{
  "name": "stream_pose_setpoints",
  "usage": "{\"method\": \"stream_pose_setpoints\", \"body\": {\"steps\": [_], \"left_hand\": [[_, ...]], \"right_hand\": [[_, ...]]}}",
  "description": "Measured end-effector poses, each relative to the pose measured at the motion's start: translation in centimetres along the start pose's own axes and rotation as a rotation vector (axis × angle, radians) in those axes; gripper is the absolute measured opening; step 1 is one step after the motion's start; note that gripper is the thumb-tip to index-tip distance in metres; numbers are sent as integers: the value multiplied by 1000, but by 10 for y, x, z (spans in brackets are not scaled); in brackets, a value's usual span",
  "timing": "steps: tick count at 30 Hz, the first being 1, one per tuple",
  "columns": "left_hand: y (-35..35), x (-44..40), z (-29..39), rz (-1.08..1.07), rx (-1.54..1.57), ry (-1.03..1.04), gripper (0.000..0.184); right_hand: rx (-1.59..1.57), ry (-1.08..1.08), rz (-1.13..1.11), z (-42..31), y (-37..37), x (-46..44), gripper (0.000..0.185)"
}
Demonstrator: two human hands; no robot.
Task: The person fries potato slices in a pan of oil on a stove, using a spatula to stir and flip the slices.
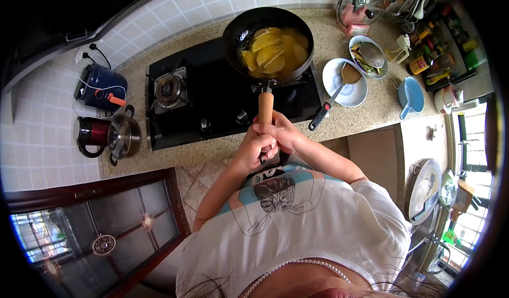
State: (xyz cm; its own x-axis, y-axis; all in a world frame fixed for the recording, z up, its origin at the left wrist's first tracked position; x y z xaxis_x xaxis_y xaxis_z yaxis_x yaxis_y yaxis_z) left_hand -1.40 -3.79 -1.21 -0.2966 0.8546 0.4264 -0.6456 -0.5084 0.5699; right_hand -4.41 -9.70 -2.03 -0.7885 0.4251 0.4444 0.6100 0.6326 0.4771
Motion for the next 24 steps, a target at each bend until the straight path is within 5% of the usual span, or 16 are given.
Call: {"method": "stream_pose_setpoints", "body": {"steps": [24], "left_hand": [[5,-23,-1,-29,-5,-1,14]], "right_hand": [[-6,-3,16,-13,-13,-9,33]]}}
Point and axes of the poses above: each hand's wrist, its own x-axis away from the middle knuckle, its own y-axis out of the palm, z = x × y, the point moved 7 cm from there along -x, towards the middle knuckle, and after that the axes turned 11 degrees about z, right-handed, at the moved point
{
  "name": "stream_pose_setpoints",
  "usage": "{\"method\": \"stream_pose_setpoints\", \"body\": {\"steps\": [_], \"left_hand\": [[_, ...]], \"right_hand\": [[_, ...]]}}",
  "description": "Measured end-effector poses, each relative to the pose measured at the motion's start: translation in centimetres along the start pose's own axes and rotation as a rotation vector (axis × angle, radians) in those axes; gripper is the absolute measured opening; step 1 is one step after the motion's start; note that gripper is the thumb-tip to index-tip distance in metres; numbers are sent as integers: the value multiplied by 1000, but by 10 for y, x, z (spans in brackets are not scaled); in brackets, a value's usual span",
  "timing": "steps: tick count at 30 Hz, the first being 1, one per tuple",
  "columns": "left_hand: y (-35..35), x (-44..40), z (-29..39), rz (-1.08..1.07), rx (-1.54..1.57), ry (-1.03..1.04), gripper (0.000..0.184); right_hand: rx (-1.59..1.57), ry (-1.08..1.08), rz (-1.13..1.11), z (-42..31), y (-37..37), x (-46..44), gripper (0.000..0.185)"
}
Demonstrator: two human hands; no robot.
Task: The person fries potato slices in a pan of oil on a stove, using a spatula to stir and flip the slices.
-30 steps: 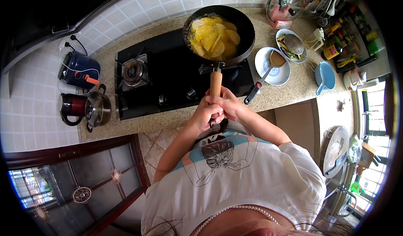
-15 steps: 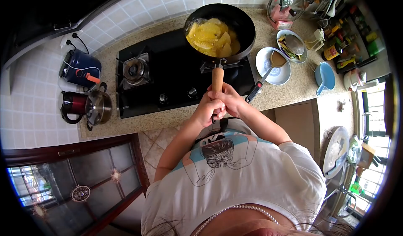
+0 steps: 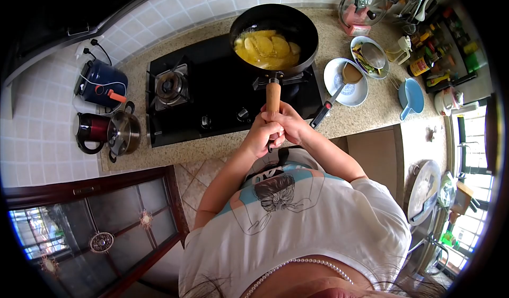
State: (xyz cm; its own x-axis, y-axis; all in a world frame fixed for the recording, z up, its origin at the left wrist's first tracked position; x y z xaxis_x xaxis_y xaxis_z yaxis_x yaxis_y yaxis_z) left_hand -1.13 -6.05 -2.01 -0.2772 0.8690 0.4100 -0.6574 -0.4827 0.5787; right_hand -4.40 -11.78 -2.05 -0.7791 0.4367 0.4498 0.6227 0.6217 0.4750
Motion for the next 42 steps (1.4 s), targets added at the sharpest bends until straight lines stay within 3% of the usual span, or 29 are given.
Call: {"method": "stream_pose_setpoints", "body": {"steps": [11,28,41,42], "left_hand": [[-7,16,1,81,31,2,19],[-6,-1,0,31,-50,-15,22],[-15,-3,2,56,-82,-112,20],[-15,-3,3,35,-48,-122,20]], "right_hand": [[5,6,-64,11,11,4,35],[-42,13,-11,15,-3,-8,37],[211,-12,20,12,-15,-8,40],[231,-94,61,2,-24,-2,35]]}}
Point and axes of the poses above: each hand's wrist, its own x-axis away from the middle knuckle, its own y-axis out of the palm, z = x × y, the point moved 7 cm from there along -x, towards the middle knuckle, and after that the axes turned 11 degrees about z, right-handed, at the moved point
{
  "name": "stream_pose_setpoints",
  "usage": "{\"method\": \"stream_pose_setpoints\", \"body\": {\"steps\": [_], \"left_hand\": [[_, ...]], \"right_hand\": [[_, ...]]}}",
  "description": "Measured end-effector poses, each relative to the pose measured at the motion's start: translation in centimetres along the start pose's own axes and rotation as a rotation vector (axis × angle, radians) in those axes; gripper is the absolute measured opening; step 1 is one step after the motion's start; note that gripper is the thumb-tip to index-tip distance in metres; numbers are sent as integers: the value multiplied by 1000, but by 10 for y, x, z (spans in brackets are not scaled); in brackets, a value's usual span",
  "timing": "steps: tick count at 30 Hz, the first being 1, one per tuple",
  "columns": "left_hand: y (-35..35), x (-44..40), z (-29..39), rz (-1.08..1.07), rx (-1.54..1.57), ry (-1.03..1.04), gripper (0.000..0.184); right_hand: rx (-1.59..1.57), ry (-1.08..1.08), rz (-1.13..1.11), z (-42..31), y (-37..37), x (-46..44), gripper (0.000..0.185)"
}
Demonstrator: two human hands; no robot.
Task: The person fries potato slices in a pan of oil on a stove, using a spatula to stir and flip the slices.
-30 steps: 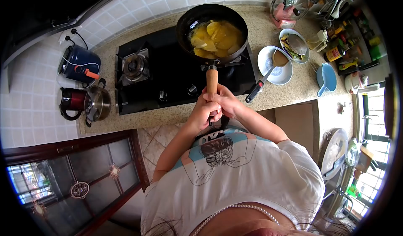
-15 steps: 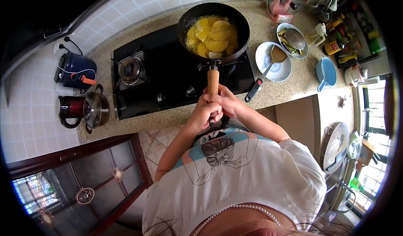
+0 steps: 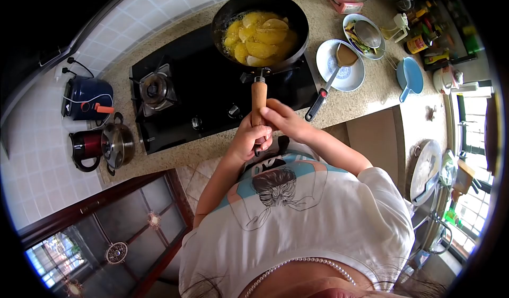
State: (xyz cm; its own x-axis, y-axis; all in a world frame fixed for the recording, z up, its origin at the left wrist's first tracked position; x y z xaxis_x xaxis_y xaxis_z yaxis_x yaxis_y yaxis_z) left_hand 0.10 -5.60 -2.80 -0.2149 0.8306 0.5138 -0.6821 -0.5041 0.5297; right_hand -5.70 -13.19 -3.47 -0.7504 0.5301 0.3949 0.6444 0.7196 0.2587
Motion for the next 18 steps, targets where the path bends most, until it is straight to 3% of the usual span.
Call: {"method": "stream_pose_setpoints", "body": {"steps": [3,5,7,8,10,14,15,17,18], "left_hand": [[0,-1,1,-30,65,-13,20],[1,-2,2,-54,53,-15,20],[1,-2,3,-61,54,-17,20],[2,-1,5,-58,56,-18,20],[1,-1,4,-55,58,-21,20],[2,-1,3,-73,85,-35,20],[2,-1,4,-75,88,-38,20],[3,0,4,-70,87,-48,20],[3,0,3,-61,91,-55,21]], "right_hand": [[139,-128,277,-14,-60,16,18],[140,-283,589,-3,-114,26,13],[102,-317,802,21,-163,36,17],[103,-316,801,26,-167,39,17],[31,39,906,62,-179,51,22],[-343,311,636,101,-156,39,43],[-348,308,636,101,-154,35,43],[-686,327,588,99,-135,22,50],[-804,346,597,96,-131,16,40]]}}
Point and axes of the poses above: each hand's wrist, its own x-axis away from the middle knuckle, its own y-axis out of the palm, z = x × y, the point moved 7 cm from there along -x, towards the middle knuckle, and after that the axes turned 11 degrees about z, right-handed, at the moved point
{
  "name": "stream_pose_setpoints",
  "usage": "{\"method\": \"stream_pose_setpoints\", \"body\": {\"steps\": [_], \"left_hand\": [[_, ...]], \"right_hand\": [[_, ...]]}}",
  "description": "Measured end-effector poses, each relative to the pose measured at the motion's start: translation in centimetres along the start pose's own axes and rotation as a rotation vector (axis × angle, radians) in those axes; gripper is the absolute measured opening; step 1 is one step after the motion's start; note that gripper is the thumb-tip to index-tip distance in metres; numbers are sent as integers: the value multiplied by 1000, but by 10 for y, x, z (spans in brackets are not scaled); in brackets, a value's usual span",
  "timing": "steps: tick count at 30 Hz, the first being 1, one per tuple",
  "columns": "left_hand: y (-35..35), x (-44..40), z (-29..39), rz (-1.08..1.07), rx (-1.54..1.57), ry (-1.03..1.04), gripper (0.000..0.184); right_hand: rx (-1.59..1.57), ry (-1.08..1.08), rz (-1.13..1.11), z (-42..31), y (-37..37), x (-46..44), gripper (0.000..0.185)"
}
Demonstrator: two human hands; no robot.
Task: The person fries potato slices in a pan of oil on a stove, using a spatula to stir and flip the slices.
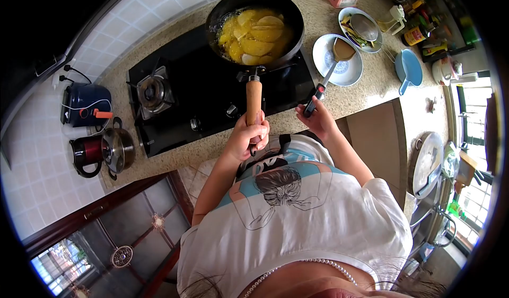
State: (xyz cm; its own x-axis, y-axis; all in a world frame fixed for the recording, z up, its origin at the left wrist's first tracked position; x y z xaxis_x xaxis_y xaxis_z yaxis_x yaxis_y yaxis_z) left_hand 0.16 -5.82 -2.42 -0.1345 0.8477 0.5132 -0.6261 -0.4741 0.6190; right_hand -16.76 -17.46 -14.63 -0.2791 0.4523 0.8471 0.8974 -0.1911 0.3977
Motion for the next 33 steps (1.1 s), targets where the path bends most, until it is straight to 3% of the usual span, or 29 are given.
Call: {"method": "stream_pose_setpoints", "body": {"steps": [4,6,10,13,17,21,23,33], "left_hand": [[0,0,0,-17,11,0,21],[0,0,0,-26,10,-19,20],[0,2,2,-17,2,-16,19],[-1,2,2,-32,2,-19,20],[-2,1,1,-22,-6,-26,19],[-2,2,1,-2,-18,-30,19],[-3,2,1,2,-25,-23,19],[-2,4,5,55,-55,-6,20]], "right_hand": [[-19,-41,-23,-1,-11,-19,26],[172,-382,129,-16,-26,-12,21],[190,-627,181,-44,-32,30,16],[421,-884,205,-87,-24,73,19],[761,-993,142,-148,7,132,17],[1390,-1366,271,-186,48,174,18],[1494,-1508,141,-186,76,191,19],[1883,-1428,2,-176,130,202,15]]}}
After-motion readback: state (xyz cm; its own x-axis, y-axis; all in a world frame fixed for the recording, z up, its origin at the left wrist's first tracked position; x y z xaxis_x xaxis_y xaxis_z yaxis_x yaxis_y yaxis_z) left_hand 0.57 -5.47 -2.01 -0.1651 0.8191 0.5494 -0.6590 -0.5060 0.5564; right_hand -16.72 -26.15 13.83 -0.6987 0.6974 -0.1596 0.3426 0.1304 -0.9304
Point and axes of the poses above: each hand's wrist, its own x-axis away from the middle knuckle, its own y-axis out of the palm, z = x × y, the point moved 7 cm from there along -x, towards the middle knuckle, and after that the axes turned 11 degrees about z, right-handed, at the moved point
